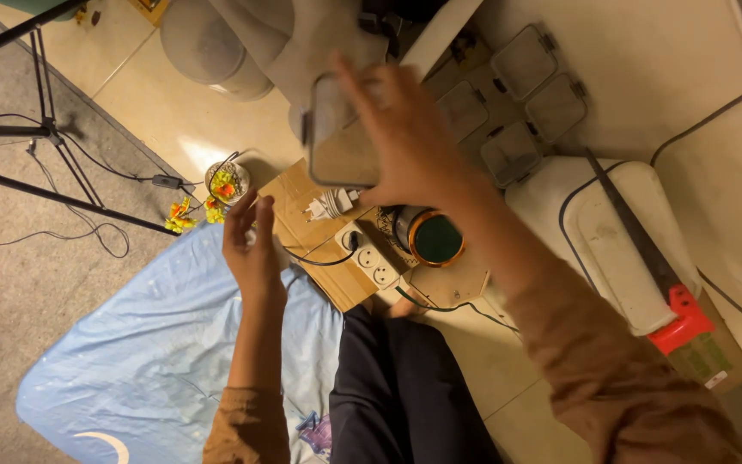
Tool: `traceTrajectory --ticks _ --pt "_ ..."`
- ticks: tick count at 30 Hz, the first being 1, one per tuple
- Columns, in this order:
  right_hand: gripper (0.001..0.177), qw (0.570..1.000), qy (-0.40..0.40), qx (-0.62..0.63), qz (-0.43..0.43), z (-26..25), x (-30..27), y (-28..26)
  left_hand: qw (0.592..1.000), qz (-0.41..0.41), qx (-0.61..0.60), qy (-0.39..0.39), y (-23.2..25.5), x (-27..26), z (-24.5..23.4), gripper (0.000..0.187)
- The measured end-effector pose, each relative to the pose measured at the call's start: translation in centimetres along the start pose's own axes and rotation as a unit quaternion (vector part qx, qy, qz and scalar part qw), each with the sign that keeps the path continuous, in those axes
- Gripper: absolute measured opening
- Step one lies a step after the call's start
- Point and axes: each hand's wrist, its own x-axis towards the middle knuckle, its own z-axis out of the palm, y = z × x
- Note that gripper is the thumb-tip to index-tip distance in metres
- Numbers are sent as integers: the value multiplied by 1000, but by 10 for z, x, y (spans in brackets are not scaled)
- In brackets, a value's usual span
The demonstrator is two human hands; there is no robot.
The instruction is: Tidying up and organizing various household items, including winding a power cord and arranging plastic containers on a cardboard-covered surface.
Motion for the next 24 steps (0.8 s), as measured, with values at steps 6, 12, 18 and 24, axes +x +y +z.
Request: traceTrajectory --ticks 6,12,18,24 --pt "144 983 177 -22 -33 -85 -62 51 999 13 1 38 3 -22 -17 31" --pt "140 955 228 18 187 -103 -165 106 989 16 149 5 32 -13 35 31" --pt "138 931 280 3 235 -70 -238 119 858 298 370 -194 24 43 166 38" --pt "145 919 294 -6 264 -61 -224 83 618 257 652 -356 -12 117 273 54"
